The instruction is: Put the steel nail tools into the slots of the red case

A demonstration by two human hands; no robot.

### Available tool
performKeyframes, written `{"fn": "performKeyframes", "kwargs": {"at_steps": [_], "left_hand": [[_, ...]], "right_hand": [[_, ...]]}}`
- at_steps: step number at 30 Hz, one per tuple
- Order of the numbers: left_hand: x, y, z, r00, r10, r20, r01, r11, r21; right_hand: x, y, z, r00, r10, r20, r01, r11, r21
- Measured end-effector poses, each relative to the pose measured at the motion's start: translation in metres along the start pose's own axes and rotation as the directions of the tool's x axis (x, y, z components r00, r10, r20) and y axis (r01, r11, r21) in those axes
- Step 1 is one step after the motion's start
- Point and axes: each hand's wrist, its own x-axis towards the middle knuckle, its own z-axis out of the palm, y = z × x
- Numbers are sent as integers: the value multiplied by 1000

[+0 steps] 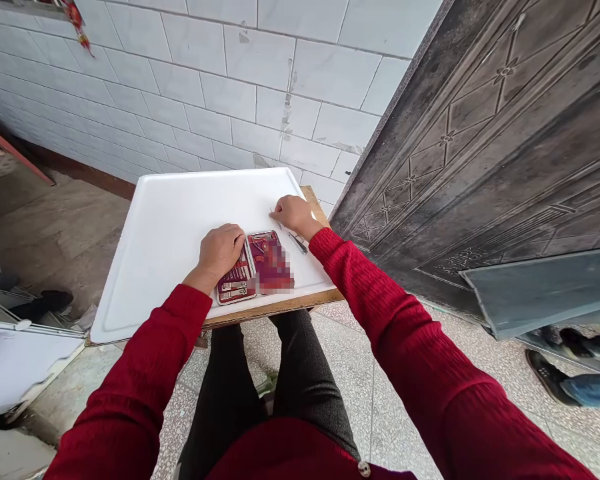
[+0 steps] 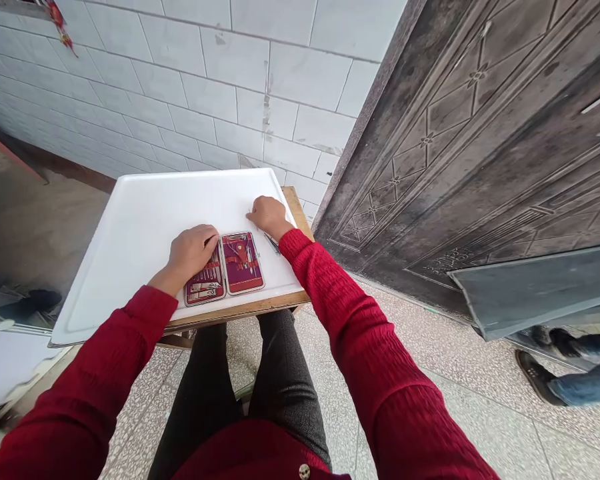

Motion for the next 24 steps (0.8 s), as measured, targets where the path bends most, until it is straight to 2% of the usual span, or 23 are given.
{"fn": "performKeyframes", "kwargs": {"at_steps": [4,6,8,10,12,14,15,19,24], "left_hand": [[-1,0,0,1000,2,7,-2,1000,1],[-1,0,0,1000,3,6,-3,1000,4],[-1,0,0,1000,4,4,-4,1000,-1],[-1,1,0,1000,3,2,-3,1000,-2],[-1,1,0,1000,3,1,-3,1000,1],[-1,1,0,1000,1,1,-1,1000,2],[-1,1,0,1000,-1,2,1,1000,2],[0,2,0,1000,-9,-1,9,1000,7],[0,2,0,1000,-6,0,6,1000,23]], "right_hand": [[13,-3,1,994,64,89,-68,997,43],[13,1,0,993,58,104,-72,988,138],[9,8,1,993,42,107,-73,950,303],[1,16,2,989,17,148,-92,851,516],[-9,22,3,977,-39,210,-123,700,704],[-18,27,3,960,-109,258,-151,575,804],[-23,29,2,951,-141,276,-159,543,825],[-34,31,-2,912,-240,333,-153,553,819],[-39,34,-5,892,-298,341,-109,589,801]]}}
